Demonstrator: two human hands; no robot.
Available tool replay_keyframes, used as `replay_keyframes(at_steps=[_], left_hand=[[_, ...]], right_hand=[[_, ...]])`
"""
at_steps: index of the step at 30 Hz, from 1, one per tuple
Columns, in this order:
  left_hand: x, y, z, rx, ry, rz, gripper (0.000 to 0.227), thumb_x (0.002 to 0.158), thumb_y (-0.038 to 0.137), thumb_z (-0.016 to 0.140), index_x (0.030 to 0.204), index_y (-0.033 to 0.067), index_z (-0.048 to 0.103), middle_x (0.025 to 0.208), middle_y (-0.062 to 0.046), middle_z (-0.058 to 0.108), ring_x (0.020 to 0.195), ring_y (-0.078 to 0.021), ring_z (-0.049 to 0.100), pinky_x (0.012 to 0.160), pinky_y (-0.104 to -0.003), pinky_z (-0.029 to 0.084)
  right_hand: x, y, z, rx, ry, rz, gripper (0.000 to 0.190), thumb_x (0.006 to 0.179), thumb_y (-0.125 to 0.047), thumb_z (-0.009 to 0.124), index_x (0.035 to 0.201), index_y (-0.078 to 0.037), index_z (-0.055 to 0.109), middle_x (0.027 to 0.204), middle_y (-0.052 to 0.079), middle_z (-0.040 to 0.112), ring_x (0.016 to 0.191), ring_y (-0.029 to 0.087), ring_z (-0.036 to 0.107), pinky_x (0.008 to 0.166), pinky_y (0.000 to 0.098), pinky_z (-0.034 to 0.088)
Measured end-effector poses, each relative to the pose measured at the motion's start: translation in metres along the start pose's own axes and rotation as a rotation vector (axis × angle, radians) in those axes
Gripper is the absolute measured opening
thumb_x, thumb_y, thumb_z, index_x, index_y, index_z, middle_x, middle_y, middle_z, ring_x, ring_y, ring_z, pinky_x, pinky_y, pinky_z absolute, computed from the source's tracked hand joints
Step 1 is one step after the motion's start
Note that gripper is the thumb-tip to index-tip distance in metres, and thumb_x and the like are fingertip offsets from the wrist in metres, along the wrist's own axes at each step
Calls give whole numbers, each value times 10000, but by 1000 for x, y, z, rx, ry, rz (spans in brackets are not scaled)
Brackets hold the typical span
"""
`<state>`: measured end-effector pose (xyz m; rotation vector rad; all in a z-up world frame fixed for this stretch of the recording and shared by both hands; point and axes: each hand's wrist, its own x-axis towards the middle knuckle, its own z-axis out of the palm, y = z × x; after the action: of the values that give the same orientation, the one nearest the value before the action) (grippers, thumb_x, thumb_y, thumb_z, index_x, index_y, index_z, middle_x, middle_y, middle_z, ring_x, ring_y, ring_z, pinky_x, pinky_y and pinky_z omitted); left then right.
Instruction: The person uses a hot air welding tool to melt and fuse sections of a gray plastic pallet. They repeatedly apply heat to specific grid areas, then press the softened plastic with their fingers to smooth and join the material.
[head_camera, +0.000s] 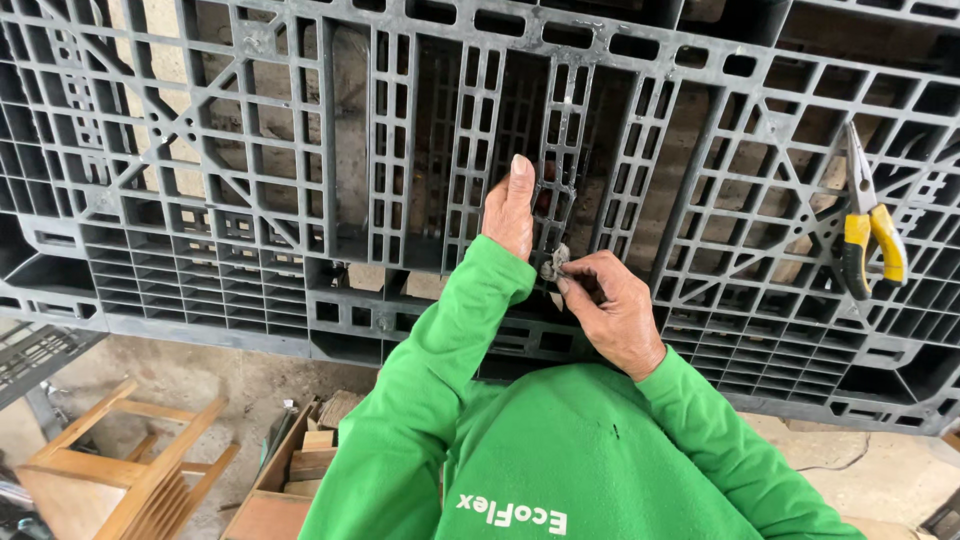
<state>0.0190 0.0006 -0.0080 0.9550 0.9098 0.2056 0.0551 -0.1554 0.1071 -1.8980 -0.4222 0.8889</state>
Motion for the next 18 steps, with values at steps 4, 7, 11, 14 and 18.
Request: replay_keyframes(at_steps=[4,7,11,14,18], left_hand=[[-11,15,2,47,3,-81,649,982,700,488,743,98,455,681,67,303,635,-76,250,518,-305,258],[-11,25,5,25,4,-103,636,986,687,498,691,132,407,656,72,286,605,-78,228,488,-314,232],[-13,27,6,-37,-3,-124,605,985,671,511,704,149,388,675,85,243,601,-74,186,480,-309,187],[-10,27,7,-67,-20,-130,607,970,687,511,733,129,490,681,78,294,618,-81,238,508,-314,239],[-8,25,7,-43,8,-105,627,976,704,514,755,118,471,689,79,256,605,-79,213,494,-306,230]], right_hand=[[-1,1,0,-43,34,-16,127,934,-24,729,1050,0,685,895,16,639,737,62,601,635,226,490],[2,-2,4,-38,77,-19,130,928,-25,735,1046,0,685,897,10,648,760,51,600,639,215,501],[-2,-4,9,-68,134,-1,120,926,-20,740,1036,2,697,868,14,641,726,58,579,624,219,480],[1,-5,9,-43,153,-27,123,923,-23,740,1033,3,692,891,11,653,755,55,610,638,212,496],[-1,-3,11,-62,172,-32,124,918,-21,745,1030,3,697,897,14,667,771,65,637,635,212,507]])
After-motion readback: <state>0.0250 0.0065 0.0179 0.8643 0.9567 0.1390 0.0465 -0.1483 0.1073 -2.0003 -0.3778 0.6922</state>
